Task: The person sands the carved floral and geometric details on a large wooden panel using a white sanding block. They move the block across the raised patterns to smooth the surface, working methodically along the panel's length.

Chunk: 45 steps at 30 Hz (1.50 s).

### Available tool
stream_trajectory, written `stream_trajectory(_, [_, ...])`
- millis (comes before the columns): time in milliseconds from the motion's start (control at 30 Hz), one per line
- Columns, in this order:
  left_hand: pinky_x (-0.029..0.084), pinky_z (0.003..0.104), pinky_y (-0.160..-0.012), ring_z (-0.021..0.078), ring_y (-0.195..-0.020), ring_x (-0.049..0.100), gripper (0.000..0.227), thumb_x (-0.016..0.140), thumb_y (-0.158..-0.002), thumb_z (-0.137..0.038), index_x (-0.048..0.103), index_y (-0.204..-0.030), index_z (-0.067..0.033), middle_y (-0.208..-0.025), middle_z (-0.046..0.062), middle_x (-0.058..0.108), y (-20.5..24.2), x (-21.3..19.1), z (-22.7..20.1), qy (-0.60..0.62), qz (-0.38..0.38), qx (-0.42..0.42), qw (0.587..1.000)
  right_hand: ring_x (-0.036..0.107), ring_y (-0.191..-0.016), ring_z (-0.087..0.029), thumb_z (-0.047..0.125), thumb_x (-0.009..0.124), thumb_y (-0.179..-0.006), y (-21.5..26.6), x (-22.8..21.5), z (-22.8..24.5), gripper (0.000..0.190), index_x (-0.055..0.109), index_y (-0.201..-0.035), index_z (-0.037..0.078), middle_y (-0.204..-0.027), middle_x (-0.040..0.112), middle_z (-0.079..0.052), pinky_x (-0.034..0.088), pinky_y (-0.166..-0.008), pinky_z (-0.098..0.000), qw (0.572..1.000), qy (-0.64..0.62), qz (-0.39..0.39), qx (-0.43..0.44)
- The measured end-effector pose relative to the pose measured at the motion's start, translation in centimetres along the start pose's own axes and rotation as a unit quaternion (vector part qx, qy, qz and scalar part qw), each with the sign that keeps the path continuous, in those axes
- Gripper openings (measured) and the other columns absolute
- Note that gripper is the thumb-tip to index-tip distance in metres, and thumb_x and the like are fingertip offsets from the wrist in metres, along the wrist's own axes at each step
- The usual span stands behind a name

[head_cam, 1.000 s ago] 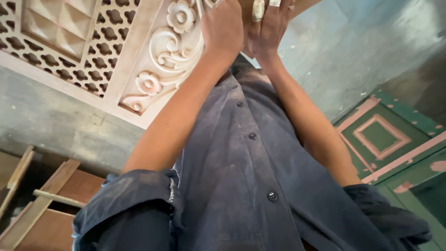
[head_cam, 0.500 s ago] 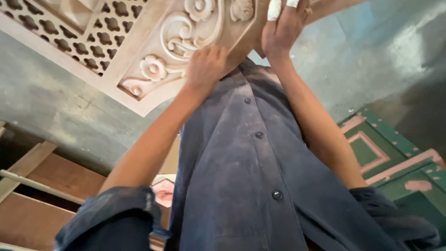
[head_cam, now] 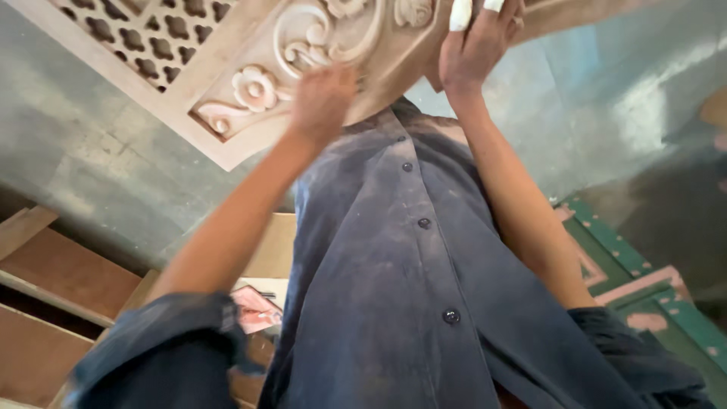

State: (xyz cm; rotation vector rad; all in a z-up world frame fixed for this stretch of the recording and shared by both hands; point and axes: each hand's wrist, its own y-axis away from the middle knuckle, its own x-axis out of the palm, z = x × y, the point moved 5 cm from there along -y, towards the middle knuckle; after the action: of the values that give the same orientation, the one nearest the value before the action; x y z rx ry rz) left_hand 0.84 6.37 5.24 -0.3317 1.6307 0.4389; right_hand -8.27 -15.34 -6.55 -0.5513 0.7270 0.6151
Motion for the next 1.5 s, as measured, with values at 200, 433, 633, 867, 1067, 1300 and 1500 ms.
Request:
stream_trajectory(200, [0.051, 0.044, -0.076, 0.0299, -0.084, 0.070, 0.025, 0.067, -0.097, -0.033, 0.060, -0.100, -0.0089, -0.094, 0.009, 0.069, -3.9, 1.9, -1.9, 0.094, -0.008, -0.142, 0.985, 0.040, -0.149, -0.040, 0.031, 0.054, -0.116, -0.2, -0.5, 0.3, 0.047, 0.042, -0.151, 0.002, -0.161, 0.041, -0.020, 0.031, -0.124, -0.0497, 0.999, -0.014, 0.023, 0.020])
stream_trajectory(433, [0.053, 0.046, -0.066, 0.0341, -0.080, 0.071, 0.026, 0.064, -0.098, -0.026, 0.061, -0.111, -0.0038, -0.099, 0.017, 0.069, 6.7, 0.2, 5.0, 0.037, 0.085, -0.237, 0.967, 0.044, -0.147, -0.039, 0.031, 0.055, -0.115, -0.9, -1.1, 1.4, 0.049, 0.044, -0.154, 0.005, -0.158, 0.044, -0.019, 0.033, -0.121, -0.0481, 1.000, -0.026, 0.007, 0.006])
stream_trajectory(633, [0.053, 0.049, -0.072, 0.0354, -0.085, 0.070, 0.014, 0.064, -0.101, -0.020, 0.060, -0.104, -0.0062, -0.099, 0.013, 0.066, 10.9, -2.2, 7.7, -0.016, -0.048, -0.385, 0.921, 0.045, -0.146, -0.038, 0.032, 0.056, -0.114, -1.4, -1.7, 2.5, 0.047, 0.046, -0.153, 0.007, -0.157, 0.047, -0.017, 0.033, -0.122, -0.0489, 0.999, -0.037, 0.008, -0.003])
stream_trajectory(867, [0.053, 0.047, -0.081, 0.0343, -0.092, 0.065, 0.012, 0.063, -0.090, -0.009, 0.065, -0.101, -0.0050, -0.112, 0.017, 0.065, 7.2, 0.6, 2.1, 0.172, -0.078, -0.292, 0.937, 0.043, -0.144, -0.042, 0.032, 0.055, -0.114, -1.5, -2.1, 3.3, 0.045, 0.050, -0.149, 0.004, -0.154, 0.047, -0.020, 0.032, -0.121, -0.0506, 0.999, -0.024, 0.019, -0.023])
stream_trajectory(1067, [0.050, 0.046, -0.086, 0.0354, -0.102, 0.063, 0.033, 0.061, -0.085, -0.004, 0.068, -0.118, -0.0042, -0.124, 0.023, 0.062, 10.6, -2.5, 4.7, 0.028, -0.172, -0.306, 0.936, 0.042, -0.142, -0.043, 0.032, 0.055, -0.114, -1.9, -2.4, 4.1, 0.043, 0.054, -0.145, 0.002, -0.152, 0.048, -0.021, 0.030, -0.121, -0.0531, 0.999, -0.014, 0.028, -0.035])
stream_trajectory(1300, [0.046, 0.049, -0.081, 0.0359, -0.095, 0.061, 0.033, 0.067, -0.090, -0.004, 0.073, -0.122, -0.0043, -0.105, 0.014, 0.064, 18.6, -3.0, 7.9, 0.015, -0.159, -0.470, 0.868, 0.042, -0.141, -0.046, 0.035, 0.057, -0.112, -1.9, -2.1, 4.3, 0.047, 0.054, -0.145, 0.002, -0.152, 0.047, -0.023, 0.030, -0.120, -0.0551, 0.999, -0.028, 0.039, -0.022])
stream_trajectory(1500, [0.052, 0.050, -0.078, 0.0434, -0.094, 0.065, 0.019, 0.063, -0.100, -0.015, 0.071, -0.107, -0.0001, -0.107, 0.022, 0.069, 20.9, -1.8, 3.9, 0.246, -0.250, -0.494, 0.795, 0.040, -0.141, -0.050, 0.036, 0.059, -0.110, -2.0, -2.9, 4.8, 0.049, 0.057, -0.143, 0.000, -0.151, 0.047, -0.026, 0.029, -0.118, -0.0569, 0.999, -0.025, 0.016, -0.033])
